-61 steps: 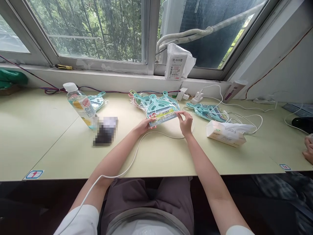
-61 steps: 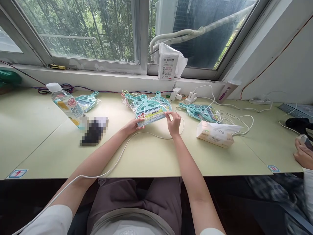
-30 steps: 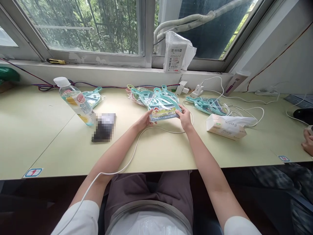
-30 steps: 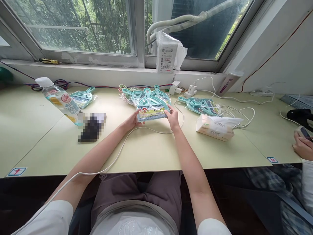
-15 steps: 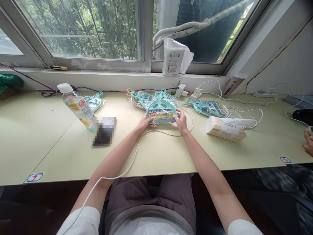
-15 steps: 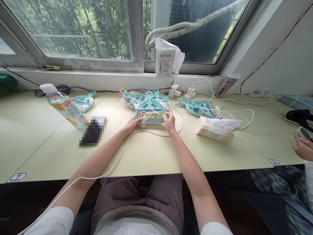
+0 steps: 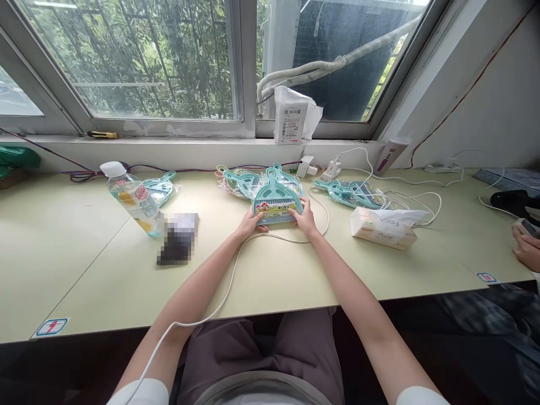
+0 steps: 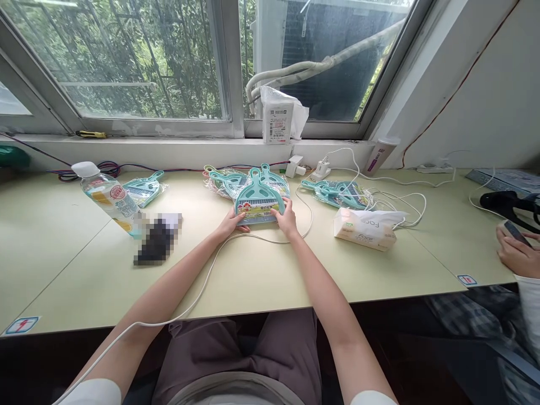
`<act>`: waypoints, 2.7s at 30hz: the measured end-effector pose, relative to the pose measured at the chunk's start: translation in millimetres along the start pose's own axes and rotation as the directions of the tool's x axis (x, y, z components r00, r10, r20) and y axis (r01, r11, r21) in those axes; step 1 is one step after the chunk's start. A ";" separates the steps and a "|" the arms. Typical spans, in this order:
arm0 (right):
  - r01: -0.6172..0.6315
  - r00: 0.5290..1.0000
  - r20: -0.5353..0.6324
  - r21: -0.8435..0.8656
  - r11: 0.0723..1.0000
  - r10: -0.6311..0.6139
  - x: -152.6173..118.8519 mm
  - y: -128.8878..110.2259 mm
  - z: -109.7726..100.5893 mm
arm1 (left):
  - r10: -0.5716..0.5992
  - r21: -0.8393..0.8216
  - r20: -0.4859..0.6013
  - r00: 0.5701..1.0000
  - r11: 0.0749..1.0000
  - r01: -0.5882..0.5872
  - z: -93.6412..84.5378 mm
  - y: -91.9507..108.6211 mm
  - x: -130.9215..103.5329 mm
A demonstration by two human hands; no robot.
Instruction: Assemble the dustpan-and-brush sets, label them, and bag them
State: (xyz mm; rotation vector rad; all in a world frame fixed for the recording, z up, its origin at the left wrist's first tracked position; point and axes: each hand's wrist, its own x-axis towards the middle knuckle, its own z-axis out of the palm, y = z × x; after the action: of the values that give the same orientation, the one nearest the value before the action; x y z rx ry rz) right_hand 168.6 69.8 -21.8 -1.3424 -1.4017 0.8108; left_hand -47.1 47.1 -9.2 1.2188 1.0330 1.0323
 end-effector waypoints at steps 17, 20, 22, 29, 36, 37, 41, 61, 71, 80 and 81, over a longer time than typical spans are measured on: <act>-0.030 0.998 -0.050 0.007 1.000 0.030 11.2 14.6 -6.1 | 0.029 0.047 0.005 1.000 0.998 -0.029 0.1 -8.2 4.8; -0.080 0.989 -0.124 0.018 0.997 0.082 16.0 23.9 -15.8 | 0.043 0.087 0.016 0.999 0.995 -0.045 2.4 -7.4 3.3; -0.108 0.969 -0.223 -0.008 0.994 0.104 18.8 30.1 -21.9 | 0.072 0.097 0.001 0.997 0.993 -0.072 3.4 -7.6 2.6; -0.098 0.924 -0.382 -0.165 0.981 0.028 45.3 34.8 -20.2 | 0.126 0.131 -0.056 0.990 0.984 -0.118 4.3 -8.1 1.3; -0.049 0.896 -0.442 -0.212 0.976 -0.051 87.8 29.8 7.0 | 0.169 0.191 -0.018 0.985 0.968 -0.163 3.0 -11.1 0.3; -0.056 0.892 -0.451 -0.211 0.976 -0.047 91.4 30.2 10.7 | 0.172 0.203 -0.007 0.985 0.965 -0.167 2.9 -12.2 0.8; -0.068 0.879 -0.475 -0.212 0.975 -0.042 100.4 32.0 21.1 | 0.165 0.246 0.035 0.986 0.955 -0.168 3.1 -15.3 3.3; -0.298 0.839 -0.532 -0.267 0.917 0.118 128.2 7.9 51.6 | 0.144 0.407 0.092 0.985 0.898 -0.169 4.7 -9.7 0.7; -0.139 0.951 -0.310 -0.472 0.870 -0.016 131.7 32.8 36.3 | 0.293 0.558 0.055 0.955 0.784 -0.273 1.2 -12.4 2.4; -0.055 0.970 -0.243 -0.311 0.949 -0.023 139.2 47.6 21.8 | 0.494 0.940 -0.061 0.867 0.322 -0.117 -9.4 -12.5 8.2; 0.002 0.970 -0.227 -0.335 0.942 -0.083 138.5 49.1 20.2 | 0.503 0.956 -0.015 0.864 0.260 -0.135 -7.7 -13.3 7.9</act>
State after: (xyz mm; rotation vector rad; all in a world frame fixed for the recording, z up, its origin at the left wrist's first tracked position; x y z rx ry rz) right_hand 179.4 215.8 -45.5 -1.6020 -1.4095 0.3743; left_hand -52.2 55.5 -23.4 2.3938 1.8409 0.9260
